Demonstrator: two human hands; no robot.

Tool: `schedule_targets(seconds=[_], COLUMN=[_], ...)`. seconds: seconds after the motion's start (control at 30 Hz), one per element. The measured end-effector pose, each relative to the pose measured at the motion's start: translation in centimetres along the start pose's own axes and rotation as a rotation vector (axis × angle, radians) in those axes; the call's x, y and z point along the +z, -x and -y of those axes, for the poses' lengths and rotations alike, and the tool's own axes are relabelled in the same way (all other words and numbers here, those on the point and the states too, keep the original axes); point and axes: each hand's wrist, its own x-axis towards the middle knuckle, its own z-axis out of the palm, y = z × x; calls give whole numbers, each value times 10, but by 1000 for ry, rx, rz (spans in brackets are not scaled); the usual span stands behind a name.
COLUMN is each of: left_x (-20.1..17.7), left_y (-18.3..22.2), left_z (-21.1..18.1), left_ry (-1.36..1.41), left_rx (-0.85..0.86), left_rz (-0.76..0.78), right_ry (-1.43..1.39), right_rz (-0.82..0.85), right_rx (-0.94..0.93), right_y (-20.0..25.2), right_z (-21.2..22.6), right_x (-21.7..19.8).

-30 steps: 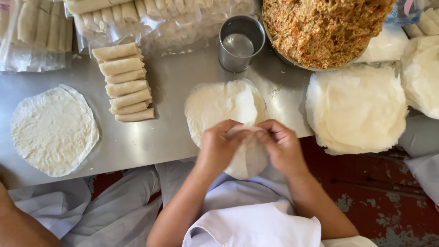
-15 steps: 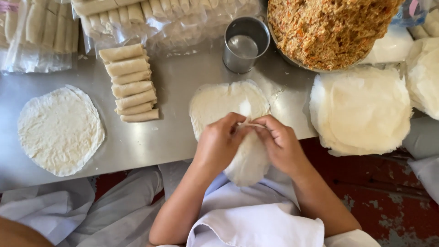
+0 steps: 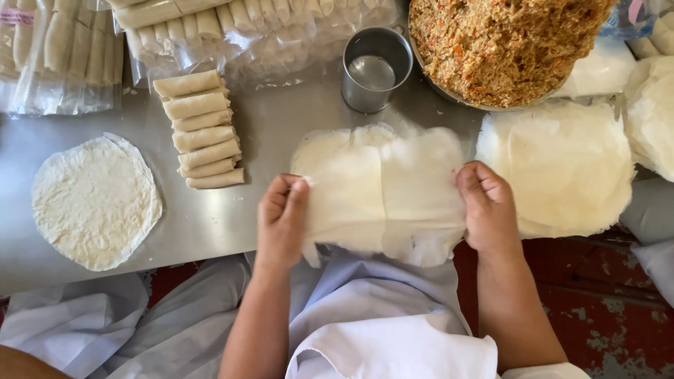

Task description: Peeling thin wrappers, adding filling with a fork, and rolling them into lumpia spring rolls on a production line.

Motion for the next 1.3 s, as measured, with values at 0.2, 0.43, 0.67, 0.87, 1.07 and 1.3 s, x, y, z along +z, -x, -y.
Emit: schedule_targets(seconds=[0.2, 0.43, 0.67, 0.87, 1.07, 1.3], left_x=[14, -15, 101, 93, 108, 94], left_y=[-1, 1, 45, 24, 17, 22], left_z=[-38, -84, -92, -46, 26, 17], left_ry=[279, 476, -70, -667, -1020, -683], left_rx=[-43, 20, 48, 461, 698, 464], left_rz=[-86, -511, 640, 458, 395, 281], right_ry=[-272, -773, -275, 26, 892, 45], right_rz=[-124, -65, 165, -337, -433, 200], right_rx=[204, 124, 147, 186, -364, -46], right_y=[-14, 0, 31, -28, -26, 23], right_z=[-67, -18, 28, 10, -13, -22], right_x=[-33, -55, 19, -174, -204, 17])
